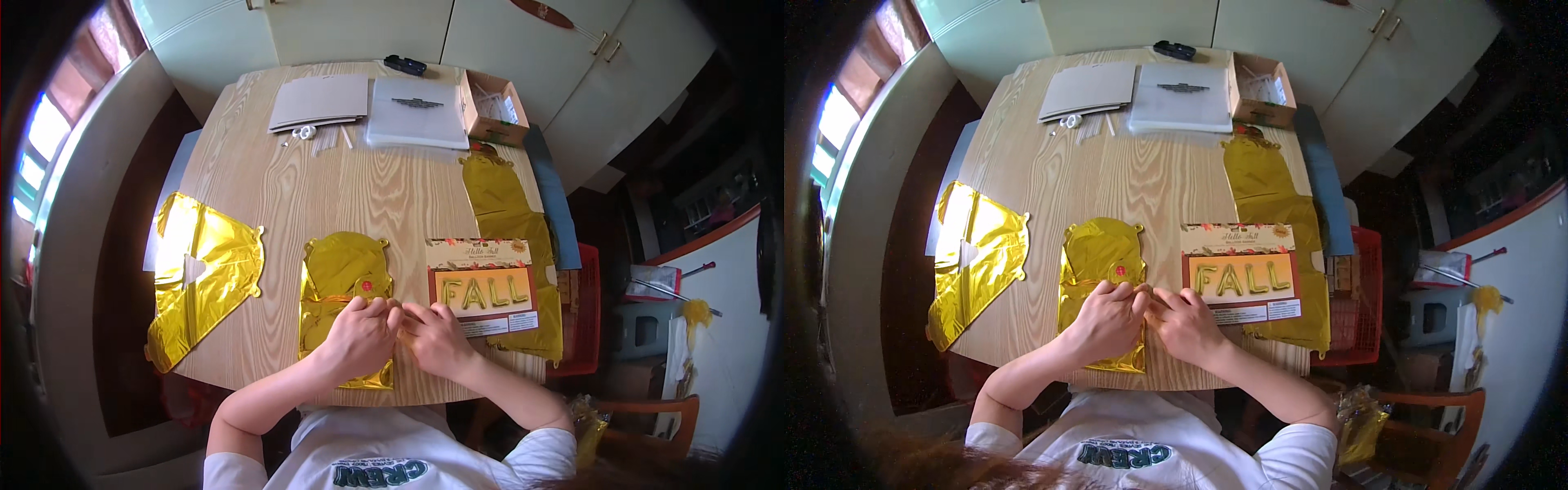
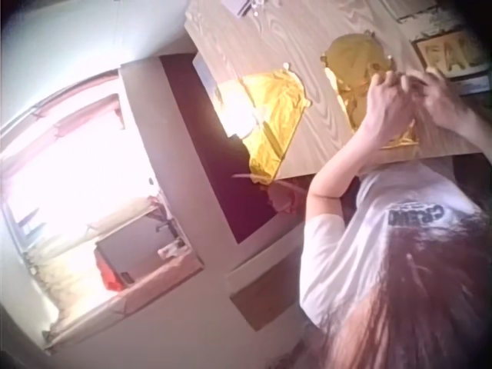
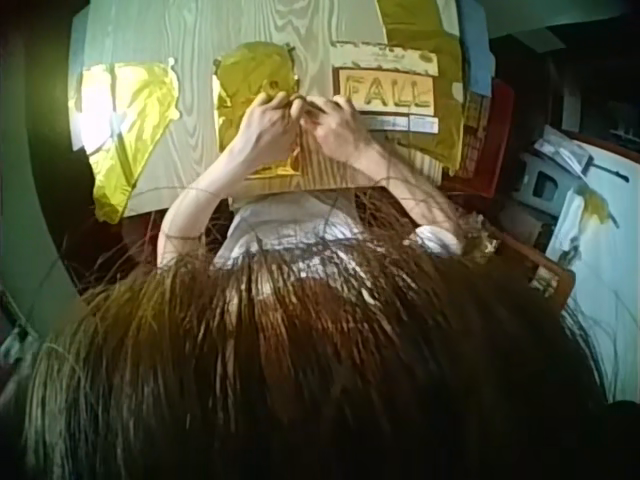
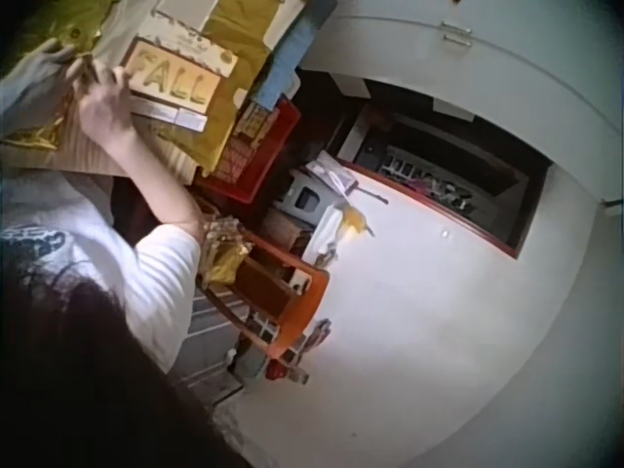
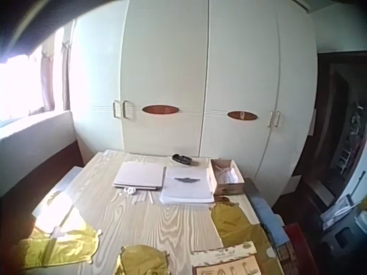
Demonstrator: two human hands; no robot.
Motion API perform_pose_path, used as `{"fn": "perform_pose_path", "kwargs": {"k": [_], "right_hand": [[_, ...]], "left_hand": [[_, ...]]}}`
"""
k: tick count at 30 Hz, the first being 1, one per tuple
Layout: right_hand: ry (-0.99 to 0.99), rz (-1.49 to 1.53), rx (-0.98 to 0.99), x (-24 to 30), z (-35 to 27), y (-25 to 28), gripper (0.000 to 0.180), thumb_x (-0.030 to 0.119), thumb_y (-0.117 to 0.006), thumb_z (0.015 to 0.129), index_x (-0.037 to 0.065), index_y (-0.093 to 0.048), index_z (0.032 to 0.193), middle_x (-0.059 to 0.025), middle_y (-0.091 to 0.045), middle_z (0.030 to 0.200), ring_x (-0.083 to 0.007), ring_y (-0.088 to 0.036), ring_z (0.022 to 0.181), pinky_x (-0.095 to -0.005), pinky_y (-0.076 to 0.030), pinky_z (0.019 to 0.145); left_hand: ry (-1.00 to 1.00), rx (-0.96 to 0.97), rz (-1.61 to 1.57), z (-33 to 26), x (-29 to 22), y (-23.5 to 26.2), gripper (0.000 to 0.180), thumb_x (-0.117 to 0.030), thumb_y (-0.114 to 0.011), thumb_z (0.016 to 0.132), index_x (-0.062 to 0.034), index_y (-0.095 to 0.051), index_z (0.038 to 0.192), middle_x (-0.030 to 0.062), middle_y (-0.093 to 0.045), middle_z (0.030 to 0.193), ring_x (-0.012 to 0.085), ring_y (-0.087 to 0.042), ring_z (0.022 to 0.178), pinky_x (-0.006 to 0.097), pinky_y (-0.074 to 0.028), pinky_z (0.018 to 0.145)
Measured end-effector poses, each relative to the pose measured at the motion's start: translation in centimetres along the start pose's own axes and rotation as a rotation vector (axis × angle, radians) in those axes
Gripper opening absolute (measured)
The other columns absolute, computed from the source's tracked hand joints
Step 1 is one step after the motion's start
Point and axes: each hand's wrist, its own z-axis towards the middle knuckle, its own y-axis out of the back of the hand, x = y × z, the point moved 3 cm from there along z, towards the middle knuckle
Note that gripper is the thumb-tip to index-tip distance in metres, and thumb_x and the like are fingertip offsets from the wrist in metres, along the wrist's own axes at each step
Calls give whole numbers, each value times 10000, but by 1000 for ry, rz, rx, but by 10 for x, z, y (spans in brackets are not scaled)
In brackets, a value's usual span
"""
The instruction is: Folding gold foil pouches around decorative cards and preparing them for final packaging.
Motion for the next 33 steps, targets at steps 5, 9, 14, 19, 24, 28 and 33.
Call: {"fn": "perform_pose_path", "kwargs": {"k": [5,9,14,19,24,28,33], "right_hand": [[0,34,36,-1,2,0,240,143,-567,819,43,-701,992,-11,-677,1059,-180,-519,1168,-355,-371,905],[-8,48,48,-2,-1,-1,226,143,-567,816,46,-700,972,-12,-677,1056,-180,-527,1151,-366,-379,907],[-10,33,-10,1,0,0,245,136,-568,806,61,-703,996,-5,-678,1077,-184,-545,1125,-378,-380,909],[-32,54,-34,3,3,2,290,134,-587,786,73,-710,1042,8,-678,1106,-184,-551,1131,-390,-389,906],[-39,114,-58,1,1,4,331,103,-599,758,64,-707,1068,-12,-673,1138,-191,-554,1154,-388,-404,917],[-41,142,-127,16,8,11,304,100,-602,795,51,-700,1078,-60,-664,1152,-205,-573,1135,-369,-432,911],[-29,203,-112,34,8,0,277,142,-649,819,90,-706,1085,-69,-664,1145,-221,-599,1096,-367,-461,902]], "left_hand": [[24,-6,21,7,2,1,411,-179,-627,748,23,-559,1100,53,-628,962,167,-583,909,329,-396,738],[44,27,39,15,7,-2,462,-184,-630,756,49,-541,1144,33,-633,826,165,-585,908,331,-383,740],[45,48,49,18,13,-2,524,-199,-642,758,73,-518,1189,12,-613,729,166,-580,907,339,-376,747],[90,58,38,20,26,-1,517,-184,-639,770,38,-509,1218,53,-653,917,190,-585,976,367,-387,801],[167,-209,-64,-11,45,37,433,-193,-633,824,-33,-519,1210,148,-557,1320,255,-529,1207,424,-387,933],[271,-157,-170,-77,56,33,447,-245,-645,861,-30,-512,1230,195,-475,1411,322,-418,1348,474,-353,1047],[425,-98,-215,-137,47,15,515,-312,-626,892,-16,-499,1294,201,-453,1429,324,-389,1373,480,-295,1118]]}}
